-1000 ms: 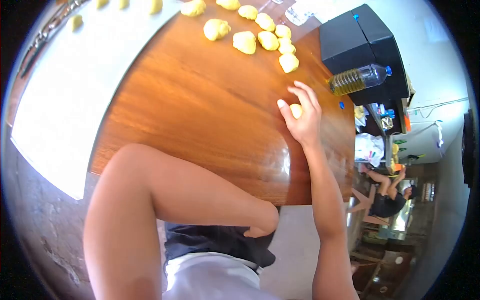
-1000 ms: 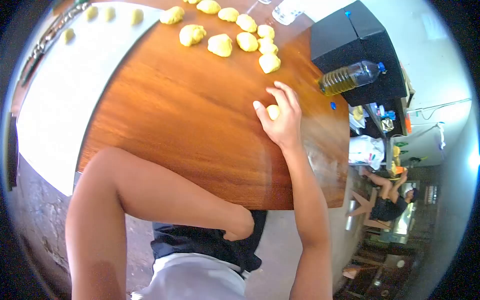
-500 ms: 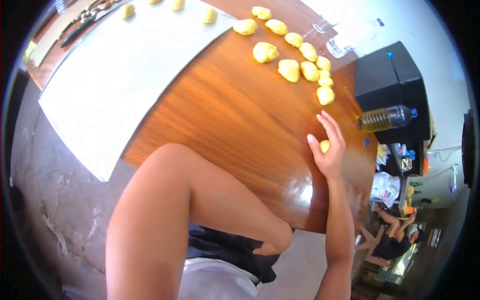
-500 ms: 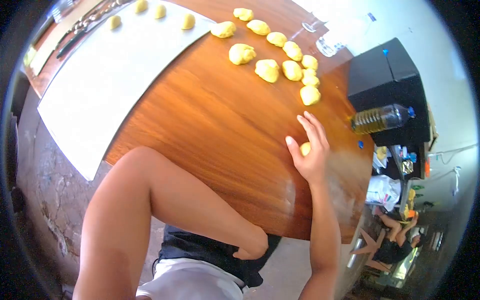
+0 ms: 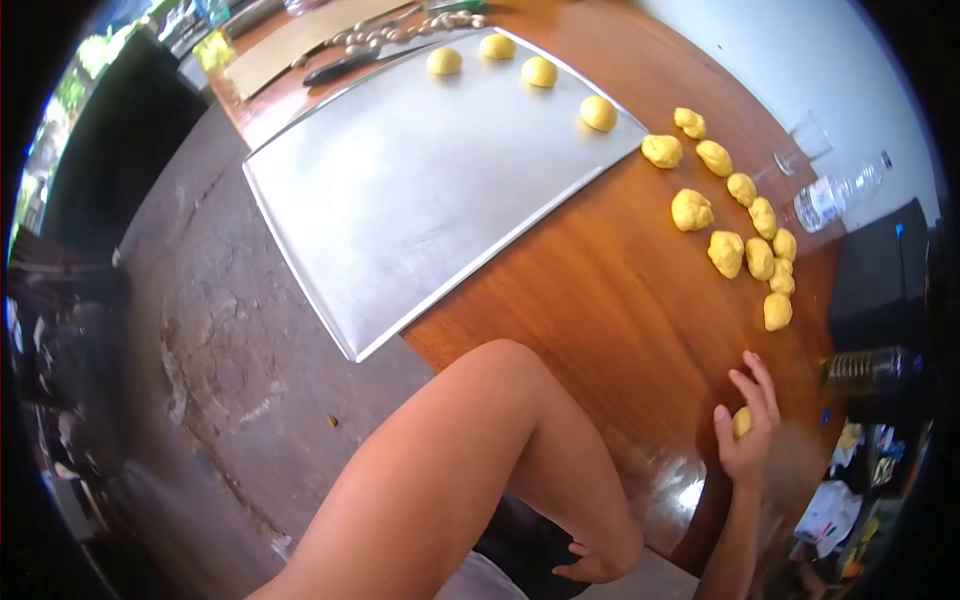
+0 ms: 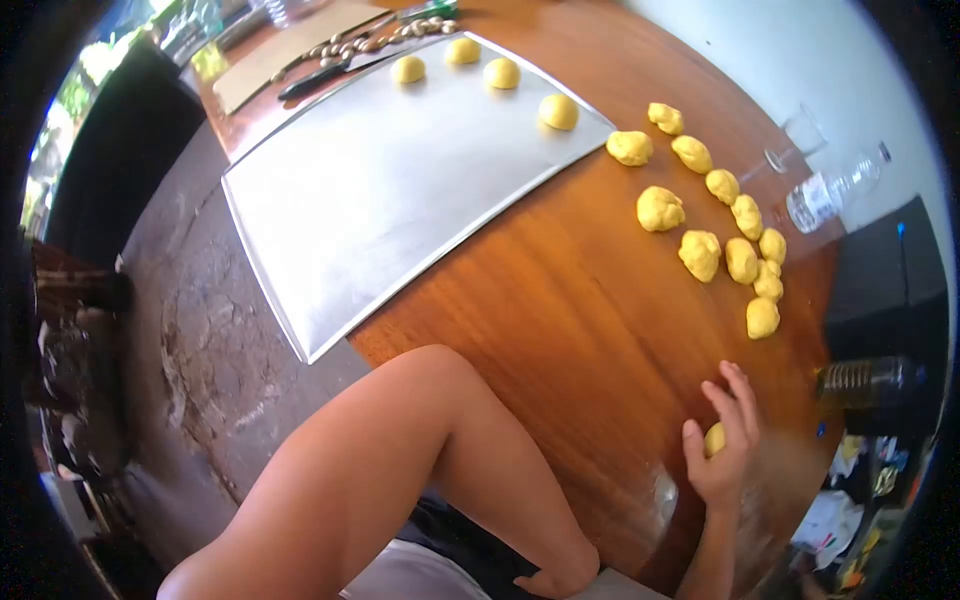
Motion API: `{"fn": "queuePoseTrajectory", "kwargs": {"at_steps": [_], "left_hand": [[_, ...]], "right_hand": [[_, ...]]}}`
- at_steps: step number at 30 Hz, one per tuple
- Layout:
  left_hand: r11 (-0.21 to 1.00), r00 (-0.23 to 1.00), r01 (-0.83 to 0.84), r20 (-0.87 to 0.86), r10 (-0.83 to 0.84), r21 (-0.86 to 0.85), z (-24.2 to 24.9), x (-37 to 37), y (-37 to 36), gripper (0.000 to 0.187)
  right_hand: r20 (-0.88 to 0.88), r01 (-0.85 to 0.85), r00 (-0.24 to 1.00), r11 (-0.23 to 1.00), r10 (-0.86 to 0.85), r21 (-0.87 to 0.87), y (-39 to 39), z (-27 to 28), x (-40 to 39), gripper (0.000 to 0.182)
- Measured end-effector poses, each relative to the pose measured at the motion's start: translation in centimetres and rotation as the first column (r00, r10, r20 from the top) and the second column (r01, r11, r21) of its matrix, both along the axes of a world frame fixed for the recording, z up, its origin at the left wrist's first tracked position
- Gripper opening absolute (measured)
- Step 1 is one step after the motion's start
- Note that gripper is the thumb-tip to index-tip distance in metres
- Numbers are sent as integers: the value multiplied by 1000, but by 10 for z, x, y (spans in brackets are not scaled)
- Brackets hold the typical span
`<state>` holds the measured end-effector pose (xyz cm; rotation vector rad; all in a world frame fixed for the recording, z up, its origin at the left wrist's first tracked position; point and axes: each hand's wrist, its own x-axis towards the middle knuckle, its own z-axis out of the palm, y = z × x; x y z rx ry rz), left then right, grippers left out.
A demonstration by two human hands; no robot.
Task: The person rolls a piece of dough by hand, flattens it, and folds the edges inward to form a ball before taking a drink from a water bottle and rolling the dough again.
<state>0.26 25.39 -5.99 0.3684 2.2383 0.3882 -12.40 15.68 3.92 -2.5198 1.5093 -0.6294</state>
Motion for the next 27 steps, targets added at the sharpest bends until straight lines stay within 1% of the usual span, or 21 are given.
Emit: {"fn": "queuePoseTrajectory", "kwargs": {"at_steps": [1, 3, 4, 5, 7, 8, 10, 11, 13, 14, 15, 16, 17, 18, 20, 21, 23, 24, 26, 27], "left_hand": [[999, 999, 34, 4, -34, 8, 1, -5, 3, 50], [998, 998, 68, 15, -68, 11, 5, -10, 4, 51], [997, 996, 82, 21, -82, 17, 5, -11, 6, 51], [995, 994, 101, 28, -101, 24, 6, -12, 11, 52], [990, 989, 138, 42, -139, 21, 9, -11, 16, 52], [988, 987, 154, 44, -155, 16, 12, -12, 18, 52], [983, 983, 182, 33, -183, 9, 18, -15, 24, 53], [981, 980, 196, 22, -196, 3, 23, -16, 28, 53], [984, 983, 180, 26, -180, -4, 27, -13, 24, 55], [987, 987, 158, 27, -158, 10, 27, -13, 23, 57], [988, 988, 151, 16, -151, 13, 26, -16, 24, 57], [990, 990, 138, 25, -138, 11, 22, -20, 23, 57], [992, 992, 123, 39, -123, 11, 15, -25, 23, 57], [994, 993, 109, 54, -110, 14, 8, -29, 25, 57], [995, 991, 97, 86, -100, 35, -1, -33, 33, 57], [993, 989, 106, 95, -110, 46, 4, -27, 34, 57], [984, 983, 179, 24, -179, 1, 28, -13, 24, 60], [982, 982, 190, 23, -190, 1, 31, -12, 24, 60], [992, 992, 123, 22, -123, 13, 32, -9, 24, 53], [994, 993, 111, 26, -112, 12, 30, -9, 23, 53]], "right_hand": [[19, 25, 1000, 1000, -25, 4, 12, 4, -5, 38], [-63, -57, 996, 993, 64, 107, 36, 2, -16, 40], [-2, -54, 998, 994, 55, 97, 42, -11, -33, 41], [-38, -23, 999, 998, 25, 51, 43, -16, -46, 39], [-25, 35, 999, 995, -37, -98, 25, -17, -55, 36], [-8, 44, 999, 993, -45, -108, 13, -16, -48, 36], [107, 191, 977, 979, -183, -66, -11, -17, -30, 34], [164, 126, 980, 989, -112, -77, -18, -14, -14, 35], [124, -47, 991, 995, 57, -83, -8, -10, 0, 34], [115, -107, 987, 993, 112, -52, 3, -7, -2, 34], [106, -115, 987, 992, 119, -46, 20, -7, -12, 34], [49, -138, 989, 989, 140, -51, 32, -9, -27, 35], [-2, -162, 987, 985, 163, -57, 32, -12, -38, 35], [3, -181, 983, 982, 181, -54, 23, -14, -47, 35], [-21, 23, 999, 994, -26, -110, 15, -21, -64, 33], [-12, 33, 999, 994, -34, -100, 8, -22, -55, 33], [42, 86, 996, 979, -79, -183, -20, -12, -31, 32], [40, 96, 995, 978, -90, -183, -17, -10, -24, 32], [114, -40, 992, 992, 54, -119, -13, -8, -10, 32], [118, -51, 991, 991, 65, -121, -6, -11, -13, 32]]}}
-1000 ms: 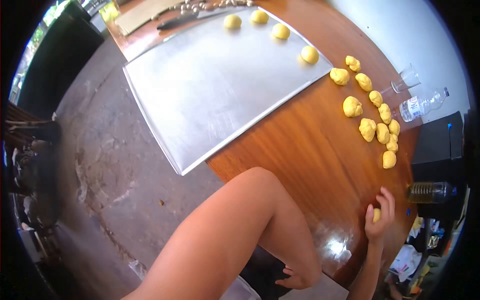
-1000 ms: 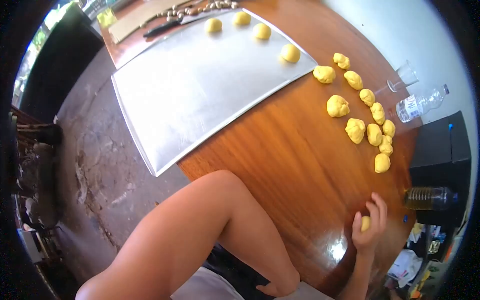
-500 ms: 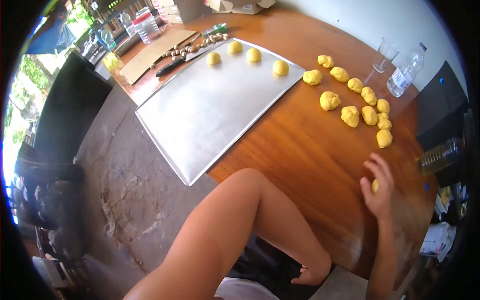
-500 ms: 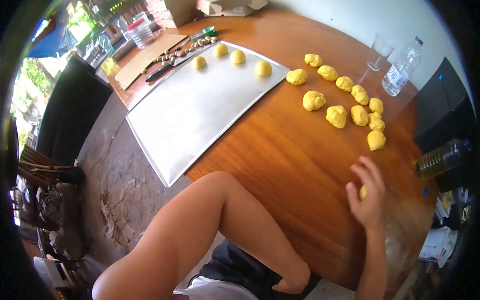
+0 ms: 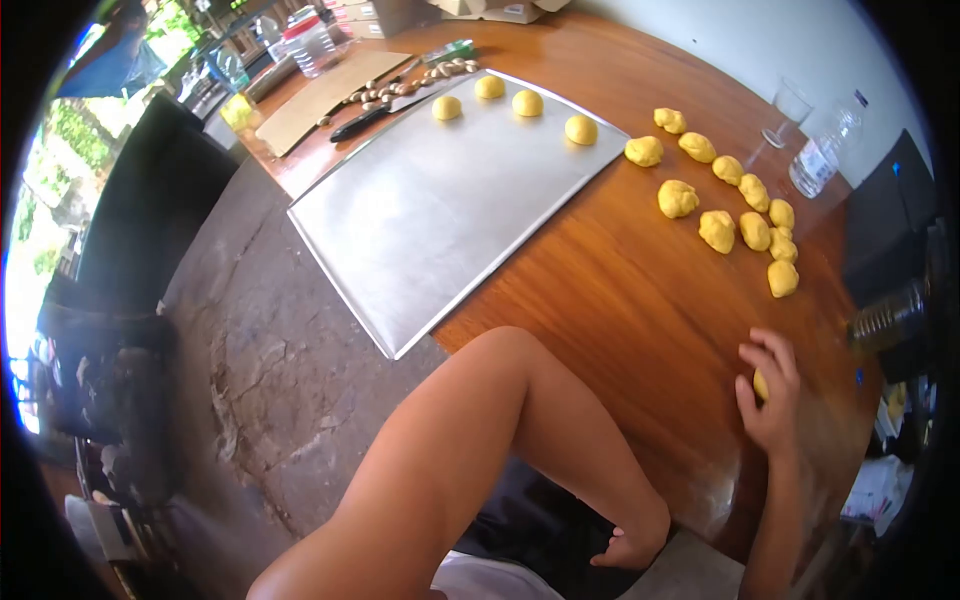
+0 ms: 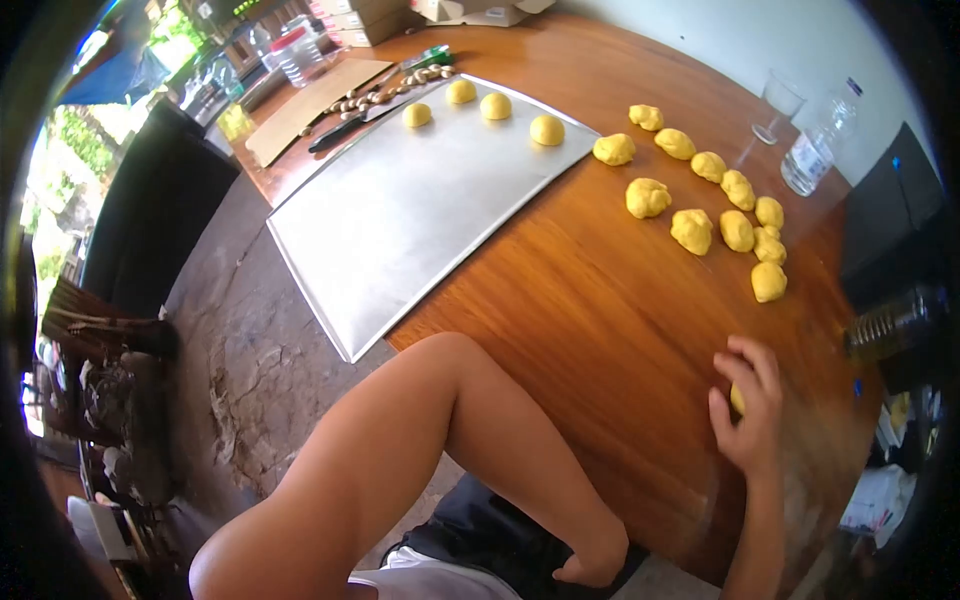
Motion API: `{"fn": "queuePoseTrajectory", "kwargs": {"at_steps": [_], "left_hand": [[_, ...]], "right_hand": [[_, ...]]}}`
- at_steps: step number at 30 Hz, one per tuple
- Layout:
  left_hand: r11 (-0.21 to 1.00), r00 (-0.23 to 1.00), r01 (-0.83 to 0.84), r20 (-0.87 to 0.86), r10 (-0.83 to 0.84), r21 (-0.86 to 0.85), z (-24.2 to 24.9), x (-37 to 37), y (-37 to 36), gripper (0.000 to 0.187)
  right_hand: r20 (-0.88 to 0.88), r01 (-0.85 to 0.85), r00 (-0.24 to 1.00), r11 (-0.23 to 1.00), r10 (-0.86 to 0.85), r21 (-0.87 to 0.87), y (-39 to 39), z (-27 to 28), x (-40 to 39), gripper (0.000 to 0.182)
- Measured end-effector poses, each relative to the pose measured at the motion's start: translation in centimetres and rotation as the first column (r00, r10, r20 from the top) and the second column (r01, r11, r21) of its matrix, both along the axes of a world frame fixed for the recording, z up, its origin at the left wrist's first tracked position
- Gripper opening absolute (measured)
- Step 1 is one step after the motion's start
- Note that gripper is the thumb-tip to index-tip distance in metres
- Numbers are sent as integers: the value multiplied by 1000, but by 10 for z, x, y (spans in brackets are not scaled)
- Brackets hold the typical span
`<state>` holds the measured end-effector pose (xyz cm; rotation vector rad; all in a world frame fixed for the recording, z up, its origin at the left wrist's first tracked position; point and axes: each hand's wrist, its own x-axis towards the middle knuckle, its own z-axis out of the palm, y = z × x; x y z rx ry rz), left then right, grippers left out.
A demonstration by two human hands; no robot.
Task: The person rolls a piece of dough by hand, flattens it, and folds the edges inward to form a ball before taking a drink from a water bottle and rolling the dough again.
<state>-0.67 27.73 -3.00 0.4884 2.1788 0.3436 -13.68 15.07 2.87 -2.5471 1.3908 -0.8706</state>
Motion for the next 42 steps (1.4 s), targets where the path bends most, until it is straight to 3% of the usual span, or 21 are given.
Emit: {"fn": "queuePoseTrajectory", "kwargs": {"at_steps": [3, 5, 10, 15, 17, 19, 20, 21, 22, 23, 25, 28, 29, 31, 32, 33, 34, 35, 36, 37, 42], "left_hand": [[998, 999, 23, -29, -22, 54, -9, -3, -1, 60], [999, 998, 48, -39, -47, 24, -11, -6, 1, 56], [992, 990, 129, -60, -129, 8, -11, -8, 8, 51], [992, 991, 106, -89, -100, 67, -4, -2, 2, 46], [998, 998, 60, -16, -59, 18, -1, -1, 1, 60], [998, 998, 56, -8, -55, 27, -8, 2, 5, 59], [997, 998, 68, -7, -67, 30, -17, -13, 10, 59], [996, 997, 82, -9, -82, 30, -56, -118, 87, 58], [995, 995, 97, -12, -97, 25, -57, -109, 89, 57], [994, 994, 111, -18, -111, 19, -22, -14, 14, 57], [991, 990, 136, -35, -135, 10, -16, 2, 10, 56], [990, 988, 144, -64, -144, 1, -24, -7, 22, 54], [991, 989, 132, -73, -132, 0, -49, -73, 69, 53], [994, 990, 111, -83, -111, -4, -36, -14, 27, 52], [994, 991, 107, -85, -107, -6, -38, -12, 31, 52], [994, 990, 109, -85, -110, -14, -44, -22, 35, 51], [992, 989, 123, -83, -124, -25, -78, -113, 109, 51], [988, 985, 147, -83, -150, -37, -85, -118, 112, 50], [983, 980, 176, -87, -180, -50, -46, -17, 35, 49], [977, 974, 201, -93, -206, -65, -39, -6, 26, 49], [970, 962, 212, -152, -229, -118, -30, -26, 28, 47]], "right_hand": [[-92, -130, 987, 991, 131, 10, 25, 1, -25, 32], [-214, 71, 975, 994, -52, 79, 27, 2, -46, 31], [-80, -5, 997, 1000, 7, 23, -33, 3, -10, 33], [-114, -79, 989, 992, 91, 103, 21, 3, -2, 35], [-154, -79, 983, 991, 95, 105, 40, -2, -25, 34], [-254, 164, 958, 979, -130, 118, 45, -8, -57, 33], [-247, 171, 959, 977, -136, 127, 35, -16, -65, 33], [-211, 178, 964, 982, -162, 62, 14, -21, -66, 33], [-174, 188, 967, 982, -186, -7, -6, -22, -63, 34], [-173, 198, 965, 980, -196, -9, -21, -18, -50, 34], [-23, 124, 992, 990, -123, 68, -35, -5, -13, 34], [-117, 69, 992, 990, -55, 121, 8, 7, 14, 35], [-118, 53, 992, 991, -38, 125, 28, 2, 7, 35], [-181, 253, 956, 962, -232, 104, 59, -11, -14, 33], [-178, 244, 958, 964, -223, 108, 56, -15, -27, 33], [-244, 310, 926, 949, -288, 56, 51, -21, -47, 33], [-302, 380, 881, 925, -363, -3, 48, -26, -62, 32], [-268, 355, 895, 933, -357, -55, 32, -29, -64, 33], [-238, 335, 905, 936, -352, -110, 7, -29, -58, 34], [-167, 318, 931, 946, -324, -59, -14, -25, -46, 36], [-140, 94, 987, 985, -74, 148, 1, 2, -3, 42]]}}
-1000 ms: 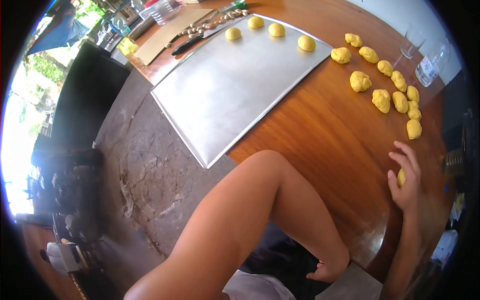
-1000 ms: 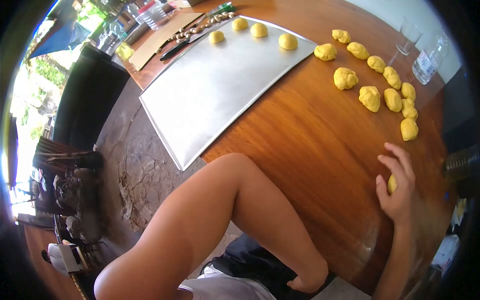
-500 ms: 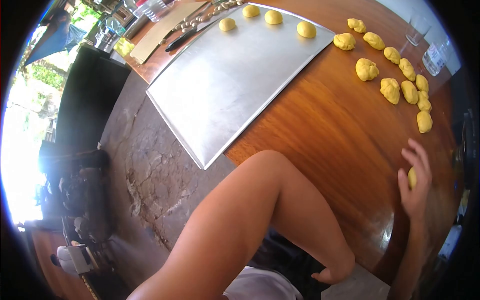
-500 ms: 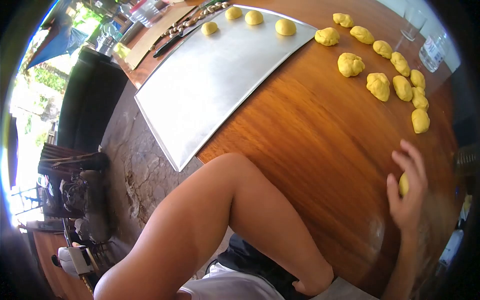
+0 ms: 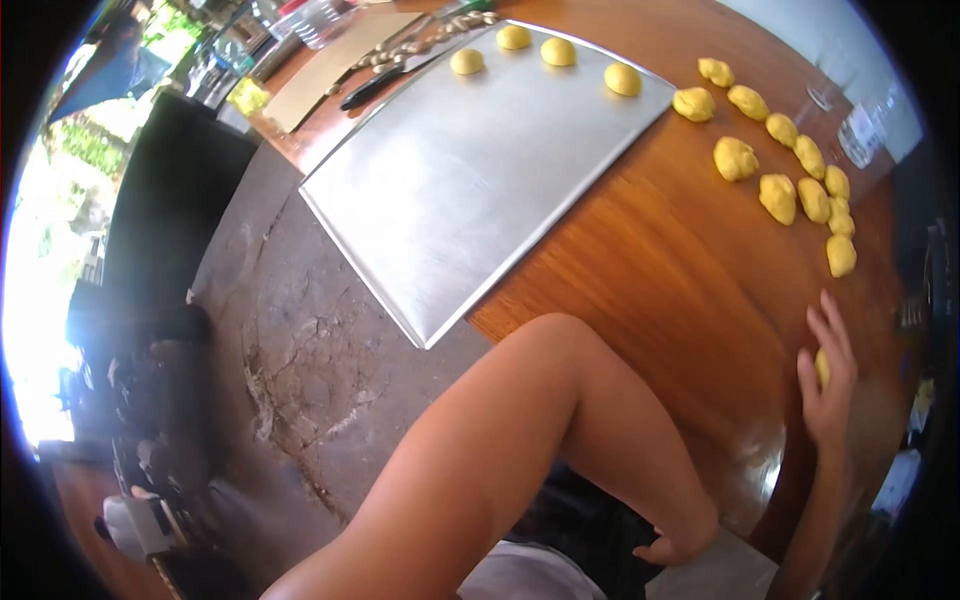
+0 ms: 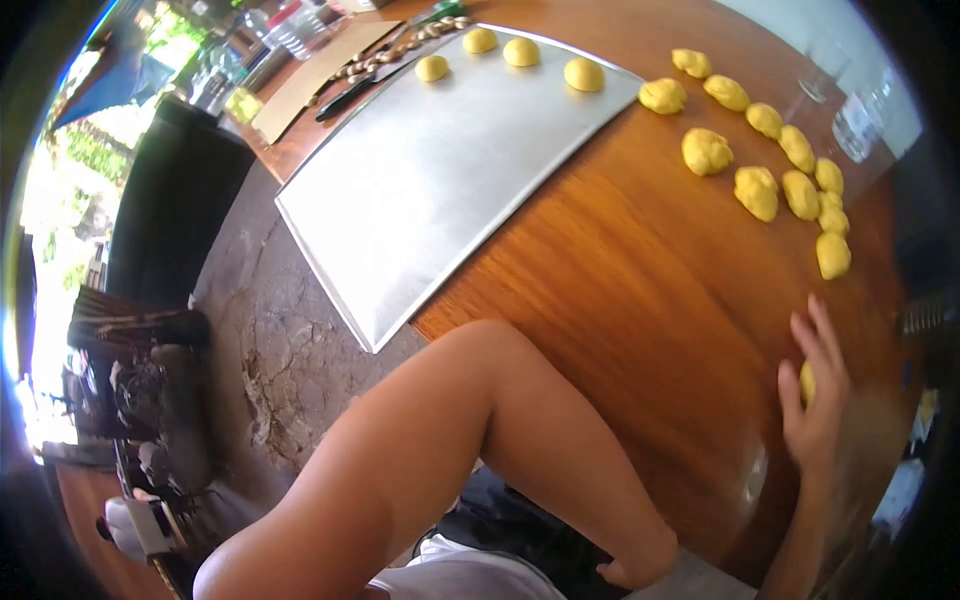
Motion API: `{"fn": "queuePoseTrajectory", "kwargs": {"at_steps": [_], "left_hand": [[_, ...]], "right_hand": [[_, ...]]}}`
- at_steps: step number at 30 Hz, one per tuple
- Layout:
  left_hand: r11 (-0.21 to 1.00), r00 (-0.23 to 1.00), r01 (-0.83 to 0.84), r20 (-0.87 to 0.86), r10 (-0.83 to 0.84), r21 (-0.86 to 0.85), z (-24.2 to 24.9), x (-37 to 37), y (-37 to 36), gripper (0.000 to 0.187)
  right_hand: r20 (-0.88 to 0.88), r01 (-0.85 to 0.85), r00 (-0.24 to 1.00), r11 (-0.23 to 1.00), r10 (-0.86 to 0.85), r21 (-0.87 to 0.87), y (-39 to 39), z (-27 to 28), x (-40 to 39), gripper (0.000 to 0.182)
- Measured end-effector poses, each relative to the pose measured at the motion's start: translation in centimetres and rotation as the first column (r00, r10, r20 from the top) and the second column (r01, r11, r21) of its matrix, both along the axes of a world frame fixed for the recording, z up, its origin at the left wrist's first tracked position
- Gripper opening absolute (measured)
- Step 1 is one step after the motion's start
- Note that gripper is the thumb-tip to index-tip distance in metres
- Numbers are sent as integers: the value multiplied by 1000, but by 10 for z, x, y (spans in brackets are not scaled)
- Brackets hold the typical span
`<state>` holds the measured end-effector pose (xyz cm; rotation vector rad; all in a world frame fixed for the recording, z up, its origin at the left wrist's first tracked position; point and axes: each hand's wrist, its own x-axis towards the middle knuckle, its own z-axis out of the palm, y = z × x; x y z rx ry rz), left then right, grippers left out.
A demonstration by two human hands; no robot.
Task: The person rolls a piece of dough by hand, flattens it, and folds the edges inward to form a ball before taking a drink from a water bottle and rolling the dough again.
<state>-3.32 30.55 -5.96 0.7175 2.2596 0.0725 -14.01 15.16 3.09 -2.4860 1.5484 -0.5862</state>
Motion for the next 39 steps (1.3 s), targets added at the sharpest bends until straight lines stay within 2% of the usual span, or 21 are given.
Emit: {"fn": "queuePoseTrajectory", "kwargs": {"at_steps": [3, 4, 8, 10, 12, 14, 15, 16, 18, 20, 22, 23, 24, 25, 26, 27, 30, 32, 33, 37, 39], "left_hand": [[990, 988, -142, 64, 142, -1, 16, 15, -21, 45], [985, 982, -170, 85, 169, 2, 19, 21, -24, 44], [994, 983, -110, 144, 112, -19, 39, 29, -26, 41], [993, 996, 11, 89, -22, 122, 25, 21, -27, 48], [970, 915, 221, -366, -169, 105, 5, 57, -28, 21], [980, 946, 152, -305, -107, 130, -7, 50, -24, 29], [915, 950, -29, -273, 150, 403, 6, 53, -31, 23], [747, 909, -221, -145, 390, 626, 28, 56, -36, 19], [409, 864, -190, -46, 501, 892, 49, 53, -39, 15], [489, 731, -64, -292, 616, 870, 85, 41, -58, 11], [639, 424, -134, -539, 728, 758, 116, 34, -95, 12], [732, 258, -324, -688, 678, 599, 129, 34, -121, 13], [564, 32, -484, -630, 776, 669, 129, 36, -141, 25], [524, -38, -561, -652, 757, 641, 130, 39, -165, 33], [478, -106, -631, -678, 727, 611, 128, 39, -184, 42], [491, -81, -638, -685, 724, 594, 117, 38, -193, 42], [518, 51, -596, -615, 787, 614, 102, 31, -208, 51], [272, -21, -764, -444, 896, 585, 109, 26, -215, 55], [259, 2, -791, -420, 908, 555, 112, 27, -224, 52], [406, 185, -736, -415, 891, 542, 146, 31, -222, 45], [369, 155, -653, -360, 920, 661, 165, 43, -198, 43]], "right_hand": [[-117, 86, 990, 994, -77, 68, 33, -2, -12, 43], [-119, 136, 983, 991, -137, -15, 30, -14, -36, 43], [35, 245, 969, 954, -243, -171, -20, -30, -43, 45], [99, 241, 969, 956, -227, -166, -26, -19, -5, 51], [119, 138, 985, 983, -123, -121, -20, -16, 5, 53], [181, -27, 983, 998, 36, -48, -31, -24, -21, 53], [437, -49, 900, 994, 3, 94, -32, -22, -29, 47], [773, -106, 627, 973, -96, 206, -32, -25, -37, 40], [706, 74, 696, 991, -131, 111, -43, -24, -72, 34], [747, 324, 610, 944, -262, 66, -47, -36, -101, 24], [914, 241, 296, 948, -277, 210, -58, -41, -119, 13], [924, 246, 261, 945, -278, 215, -57, -41, -113, 13], [871, 300, 409, 942, -271, 151, -61, -39, -104, 15], [792, 346, 546, 934, -272, 82, -64, -36, -96, 17], [768, 379, 596, 925, -233, -13, -68, -40, -92, 18], [733, 403, 650, 909, -201, -108, -72, -44, -90, 18], [665, 465, 691, 879, -286, -105, -61, -33, -85, 20], [682, 468, 679, 876, -273, -116, -61, -32, -82, 20], [683, 459, 685, 878, -254, -134, -62, -33, -81, 20], [681, 468, 669, 880, -296, -77, -56, -23, -78, 20], [645, 437, 674, 899, -359, 45, -48, -17, -78, 21]]}}
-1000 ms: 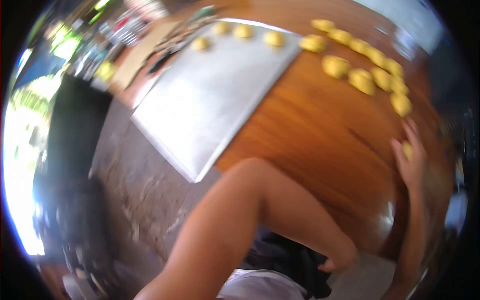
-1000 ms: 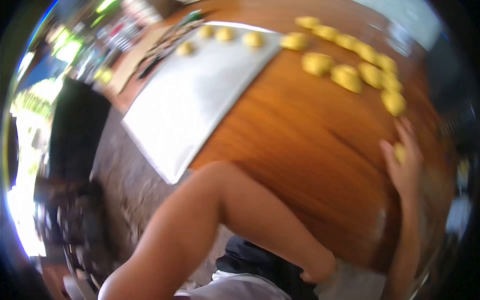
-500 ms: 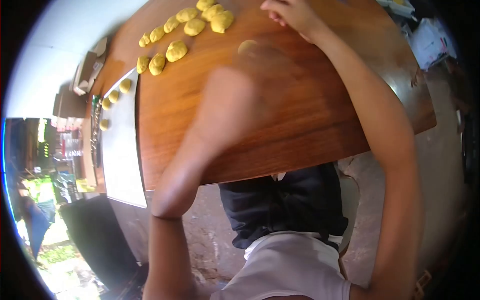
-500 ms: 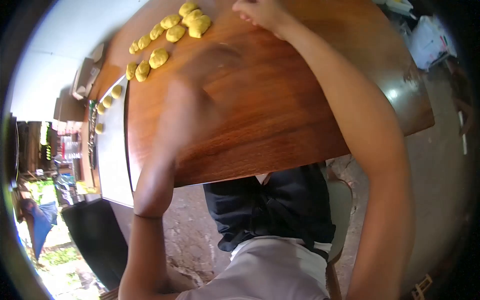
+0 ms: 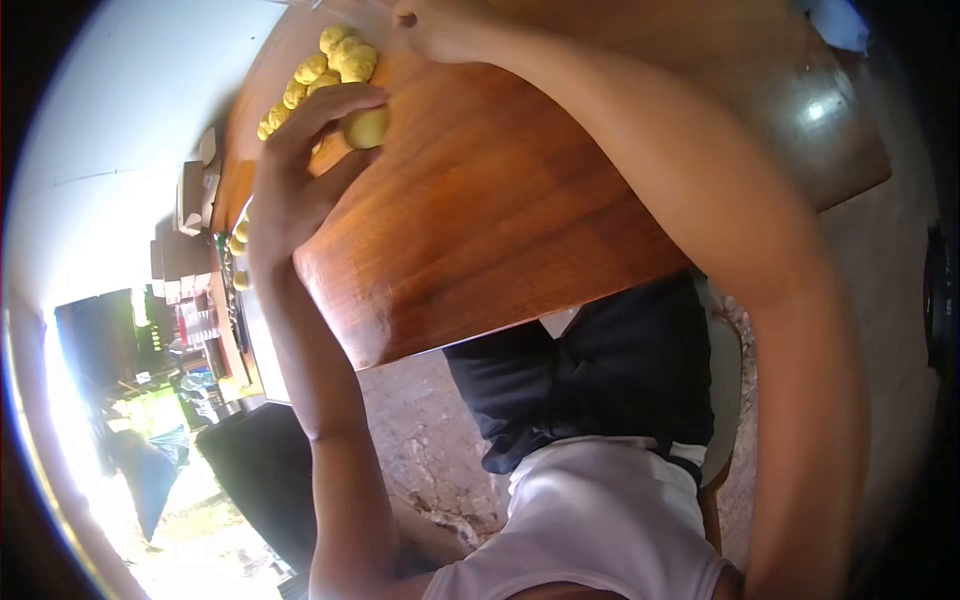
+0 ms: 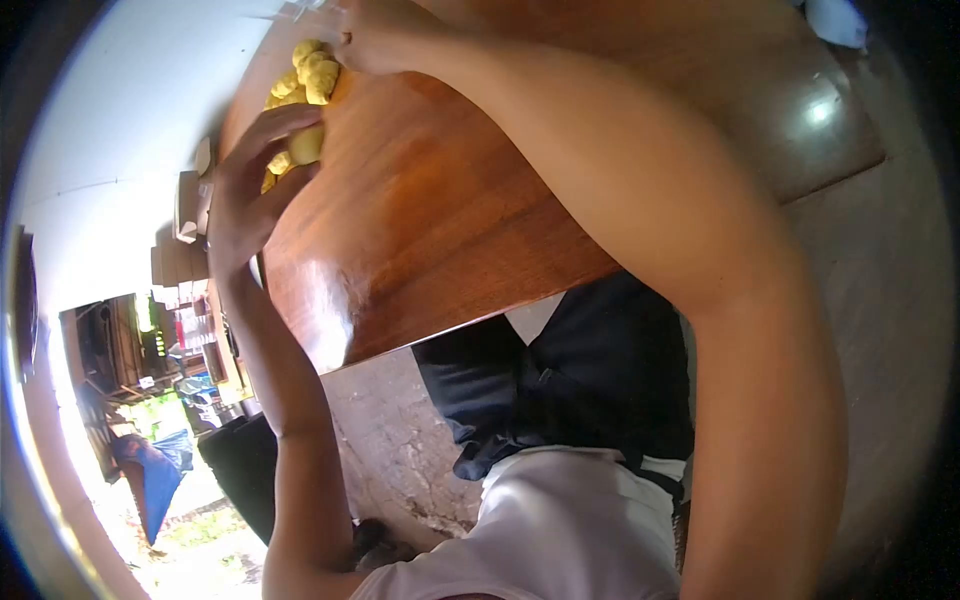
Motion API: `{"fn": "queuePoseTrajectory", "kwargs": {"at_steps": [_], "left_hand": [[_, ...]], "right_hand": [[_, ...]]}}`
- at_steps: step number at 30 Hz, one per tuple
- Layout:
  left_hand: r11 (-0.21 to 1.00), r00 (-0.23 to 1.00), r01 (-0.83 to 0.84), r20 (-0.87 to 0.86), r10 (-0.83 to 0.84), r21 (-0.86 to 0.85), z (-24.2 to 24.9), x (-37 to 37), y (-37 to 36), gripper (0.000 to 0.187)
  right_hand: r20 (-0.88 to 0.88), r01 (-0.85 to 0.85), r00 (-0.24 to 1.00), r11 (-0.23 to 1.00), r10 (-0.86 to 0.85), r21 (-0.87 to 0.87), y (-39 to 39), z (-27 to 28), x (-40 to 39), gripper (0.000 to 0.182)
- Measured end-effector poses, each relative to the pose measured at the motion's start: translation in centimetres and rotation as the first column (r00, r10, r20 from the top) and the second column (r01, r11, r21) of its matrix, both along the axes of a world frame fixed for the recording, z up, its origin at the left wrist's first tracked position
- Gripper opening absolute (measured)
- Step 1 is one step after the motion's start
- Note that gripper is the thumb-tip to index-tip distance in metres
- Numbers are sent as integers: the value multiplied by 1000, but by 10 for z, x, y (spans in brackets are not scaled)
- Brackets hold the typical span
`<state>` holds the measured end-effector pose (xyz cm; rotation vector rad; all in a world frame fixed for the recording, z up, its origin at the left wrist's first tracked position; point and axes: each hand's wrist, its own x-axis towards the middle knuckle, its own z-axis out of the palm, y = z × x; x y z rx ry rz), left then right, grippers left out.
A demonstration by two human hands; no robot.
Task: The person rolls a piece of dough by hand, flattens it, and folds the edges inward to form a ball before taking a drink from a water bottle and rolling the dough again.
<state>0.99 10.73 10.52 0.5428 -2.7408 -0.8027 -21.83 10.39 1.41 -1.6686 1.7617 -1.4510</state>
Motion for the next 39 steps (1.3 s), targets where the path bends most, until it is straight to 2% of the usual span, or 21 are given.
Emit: {"fn": "queuePoseTrajectory", "kwargs": {"at_steps": [1, 3, 5, 7, 9, 10, 11, 13, 14, 15, 16, 19, 21, 23, 25, 28, 31, 33, 35, 37, 39], "left_hand": [[1000, 999, 4, -35, -4, -11, 5, 4, 7, 45], [978, 1000, -8, 9, 10, -207, -12, 7, 13, 48], [976, 974, 0, 223, 49, -217, -46, 9, 28, 61], [953, 952, -42, -277, 129, 300, -66, 27, 21, 66], [953, 872, -75, -444, 205, 294, -52, 34, 8, 60], [938, 838, -198, -448, 312, 283, -50, 33, 5, 51], [937, 835, -200, -450, 316, 286, -60, 27, 7, 51], [795, 791, -542, -153, 592, 273, -83, -10, 32, 37], [794, 788, -541, -163, 594, 277, -89, -22, 31, 37], [880, 866, -469, -237, 441, -76, -95, -35, 27, 33], [833, 932, -352, -241, 270, -426, -98, -42, 20, 30], [840, 904, -415, -263, 337, -349, -97, -62, 0, 29], [819, 914, -405, -171, 367, -406, -98, -55, 14, 29], [870, 940, -314, -257, 226, -381, -101, -38, 34, 31], [843, 941, -321, -250, 230, -431, -100, -26, 34, 31], [751, 915, -400, -277, 293, -526, -97, -31, 10, 31], [825, 920, -391, -132, 370, -408, -91, -69, 4, 31], [871, 952, -297, -186, 242, -391, -92, -75, 15, 31], [874, 947, -319, -105, 302, -367, -87, -56, 34, 29], [885, 960, -168, -275, 47, -435, -98, -32, 44, 29], [886, 962, -204, -251, 103, -416, -97, -14, 33, 29]], "right_hand": [[20, -1, 1000, 1000, 1, 3, 5, 1, -3, 21], [54, -4, 999, 999, 6, -43, 11, 3, 0, 23], [-36, 15, 999, 998, -17, -62, -10, -4, 7, 23], [-78, 9, 997, 1000, -10, -12, -10, -3, 0, 23], [-36, 56, 998, 996, -58, -65, -7, -8, -1, 24], [-23, 53, 998, 997, -54, -50, -6, -7, 0, 24], [-17, 44, 999, 998, -45, -44, -6, -4, 2, 23], [-47, 66, 996, 993, -71, -102, -19, -11, 4, 23], [-79, 57, 995, 996, -63, -74, -16, -9, 4, 23], [-111, 55, 992, 997, -60, -47, -14, -8, 1, 22], [-115, 56, 991, 997, -62, -48, -13, -8, 1, 22], [-76, 51, 995, 995, -57, -86, -11, -9, 2, 22], [-61, 29, 998, 994, -35, -104, -7, -11, 2, 21], [-38, 48, 998, 997, -51, -65, 4, -3, 5, 21], [-70, 40, 997, 999, -40, -5, 3, -3, 4, 21], [-113, 51, 992, 995, -60, -81, -2, -6, 3, 20], [-131, 39, 990, 997, -47, -66, -5, -8, 3, 20], [-65, 64, 996, 997, -67, -39, -4, -7, 1, 20], [2, 46, 999, 996, -47, -76, -8, -7, 1, 22], [34, 102, 994, 988, -99, -113, -15, -9, -2, 24], [76, 109, 992, 993, -105, -54, -13, -6, -2, 25]]}}
